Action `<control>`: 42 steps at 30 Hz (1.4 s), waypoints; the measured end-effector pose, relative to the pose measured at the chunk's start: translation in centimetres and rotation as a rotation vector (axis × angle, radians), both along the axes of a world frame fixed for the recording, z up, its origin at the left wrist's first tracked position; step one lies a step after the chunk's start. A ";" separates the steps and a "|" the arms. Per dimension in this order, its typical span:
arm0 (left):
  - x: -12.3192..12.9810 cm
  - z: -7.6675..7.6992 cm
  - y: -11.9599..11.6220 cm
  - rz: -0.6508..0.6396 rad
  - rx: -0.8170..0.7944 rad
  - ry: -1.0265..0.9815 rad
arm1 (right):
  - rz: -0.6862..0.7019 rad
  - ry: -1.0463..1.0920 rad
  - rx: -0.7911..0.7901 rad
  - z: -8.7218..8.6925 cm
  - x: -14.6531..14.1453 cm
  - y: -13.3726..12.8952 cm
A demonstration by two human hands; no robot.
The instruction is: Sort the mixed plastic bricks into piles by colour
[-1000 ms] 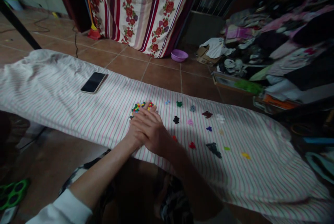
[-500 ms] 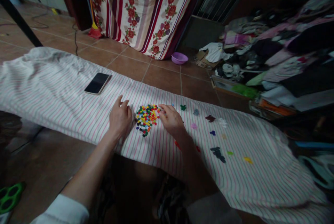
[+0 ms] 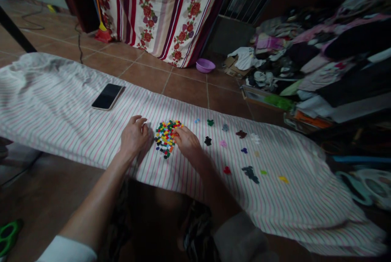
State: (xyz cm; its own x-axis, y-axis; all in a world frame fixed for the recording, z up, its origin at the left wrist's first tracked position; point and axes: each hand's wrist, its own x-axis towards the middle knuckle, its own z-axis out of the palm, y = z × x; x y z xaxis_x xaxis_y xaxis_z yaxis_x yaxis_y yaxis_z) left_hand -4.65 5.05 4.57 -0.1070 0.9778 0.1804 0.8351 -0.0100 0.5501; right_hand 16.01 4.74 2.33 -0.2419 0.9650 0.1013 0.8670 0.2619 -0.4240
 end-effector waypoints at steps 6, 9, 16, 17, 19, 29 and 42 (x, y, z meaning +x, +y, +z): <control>0.6 0.1 0.0 -0.010 0.010 0.009 | -0.049 0.038 0.027 -0.6 -0.2 0.0; 1.0 0.2 -0.1 -0.013 0.003 0.021 | -0.022 0.105 0.060 -0.5 0.1 0.2; 1.6 0.2 0.0 -0.048 0.018 0.010 | 0.024 0.213 0.026 0.1 1.1 0.1; 1.6 0.2 0.0 -0.048 0.022 0.010 | 0.023 0.216 0.027 0.2 1.3 0.0; 1.5 0.1 0.0 -0.050 0.024 0.013 | 0.016 0.213 0.035 0.4 1.8 -0.1; 1.5 0.4 0.0 -0.028 -0.069 0.111 | -0.049 0.103 -0.023 3.4 7.8 -2.3; 1.2 0.4 -0.4 0.027 -0.139 0.140 | 0.078 0.000 -0.225 3.3 11.0 -4.9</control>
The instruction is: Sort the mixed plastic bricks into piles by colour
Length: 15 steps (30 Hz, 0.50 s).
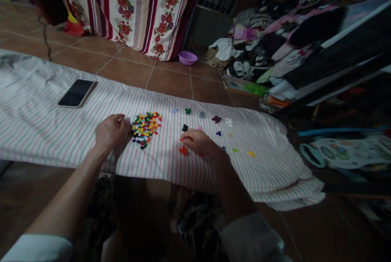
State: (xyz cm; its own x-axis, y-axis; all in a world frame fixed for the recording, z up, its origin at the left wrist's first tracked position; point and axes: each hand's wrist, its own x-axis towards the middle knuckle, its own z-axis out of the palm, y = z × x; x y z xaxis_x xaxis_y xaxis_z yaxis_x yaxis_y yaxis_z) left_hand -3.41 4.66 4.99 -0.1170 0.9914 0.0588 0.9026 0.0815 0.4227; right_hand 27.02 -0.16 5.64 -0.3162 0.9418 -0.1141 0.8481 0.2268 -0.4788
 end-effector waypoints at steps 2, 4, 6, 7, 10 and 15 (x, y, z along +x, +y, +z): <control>-0.1 0.1 0.0 0.018 -0.010 0.012 | 0.011 0.014 -0.023 0.0 0.1 -0.1; -0.1 0.2 0.1 0.033 -0.016 0.024 | 0.034 0.029 -0.048 -0.1 0.1 -0.2; 0.0 0.3 0.1 0.040 -0.017 0.028 | 0.057 0.030 -0.069 -0.4 0.1 -0.2; 0.1 0.3 0.1 0.040 -0.017 0.028 | 0.064 0.024 -0.076 -0.5 0.0 -0.2; 0.4 0.4 0.2 0.044 -0.016 0.037 | 0.079 0.006 -0.090 -0.9 0.0 -0.2; 0.5 0.4 0.2 0.039 -0.027 0.049 | 0.127 0.011 -0.138 -0.5 0.0 -0.3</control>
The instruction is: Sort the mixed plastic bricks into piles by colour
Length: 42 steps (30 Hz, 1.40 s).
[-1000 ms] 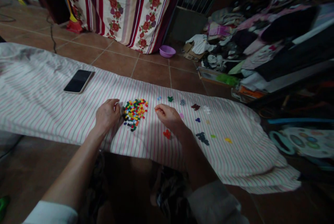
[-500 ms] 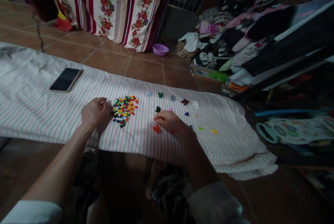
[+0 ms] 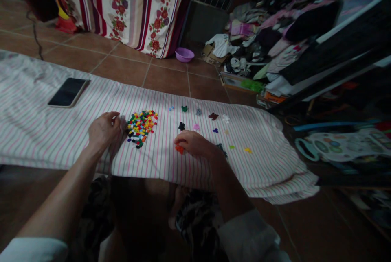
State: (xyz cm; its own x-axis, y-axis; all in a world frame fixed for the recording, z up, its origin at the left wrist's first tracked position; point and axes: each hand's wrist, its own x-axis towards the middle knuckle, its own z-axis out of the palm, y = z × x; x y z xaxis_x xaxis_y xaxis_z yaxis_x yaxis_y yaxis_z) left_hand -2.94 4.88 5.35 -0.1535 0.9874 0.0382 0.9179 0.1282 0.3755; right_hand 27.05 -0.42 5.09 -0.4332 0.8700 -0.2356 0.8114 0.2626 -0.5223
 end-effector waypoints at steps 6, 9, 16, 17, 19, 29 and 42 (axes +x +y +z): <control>-0.5 -0.3 0.1 -0.010 -0.001 -0.005 | 0.002 -0.059 -0.099 1.5 0.3 -0.5; -0.7 -0.4 0.1 -0.013 -0.005 -0.011 | 0.009 -0.107 -0.144 1.9 0.1 -0.8; -0.8 -0.6 0.2 0.004 0.014 -0.007 | -0.035 -0.127 -0.119 1.4 -0.8 -1.2; -0.8 -0.6 0.2 0.004 0.013 -0.011 | -0.039 -0.125 -0.113 1.4 -0.9 -1.2; -0.9 -0.6 0.2 0.002 0.009 -0.022 | -0.052 -0.126 -0.110 1.3 -1.1 -1.2; -1.0 -0.7 0.2 0.000 0.001 -0.019 | -0.023 -0.149 -0.108 1.9 -1.5 -1.0; -0.9 -0.5 0.1 0.000 0.032 -0.034 | 0.037 -0.072 -0.096 1.8 -0.8 -0.3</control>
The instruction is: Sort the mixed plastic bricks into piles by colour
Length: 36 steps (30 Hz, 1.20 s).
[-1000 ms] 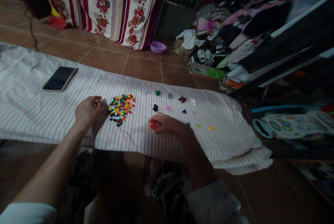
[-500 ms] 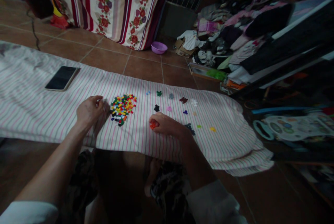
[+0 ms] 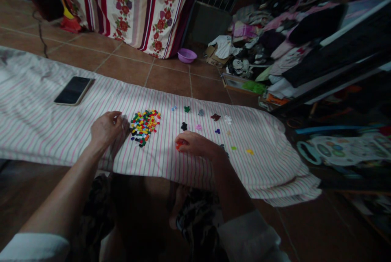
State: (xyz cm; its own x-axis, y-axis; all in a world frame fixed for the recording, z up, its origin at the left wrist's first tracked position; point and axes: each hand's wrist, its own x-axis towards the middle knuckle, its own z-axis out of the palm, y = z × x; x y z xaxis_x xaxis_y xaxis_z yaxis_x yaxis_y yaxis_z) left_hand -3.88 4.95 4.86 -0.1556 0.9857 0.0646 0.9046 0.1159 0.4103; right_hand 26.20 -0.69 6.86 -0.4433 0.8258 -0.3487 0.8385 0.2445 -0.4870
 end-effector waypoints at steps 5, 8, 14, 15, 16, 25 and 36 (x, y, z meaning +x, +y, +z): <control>0.1 0.2 -0.1 -0.012 -0.023 0.000 | -0.044 -0.019 0.001 0.2 0.0 0.4; 0.1 0.3 -0.1 -0.021 -0.031 -0.008 | -0.074 -0.036 -0.005 0.4 -0.3 0.6; -0.1 0.1 0.1 -0.012 -0.035 -0.008 | -0.081 0.003 0.130 0.6 -2.0 1.3; -0.2 0.1 0.1 -0.017 -0.037 -0.010 | -0.074 0.019 0.147 0.5 -2.5 1.4; -0.2 0.1 0.2 -0.022 -0.039 -0.012 | -0.067 0.035 0.161 0.4 -2.9 1.5; -0.6 -0.1 0.1 -0.046 -0.022 -0.039 | 0.041 0.201 0.280 -1.7 -7.4 2.4; -1.1 0.0 0.0 -0.096 -0.038 -0.059 | 0.051 0.084 0.334 -3.2 -10.2 2.1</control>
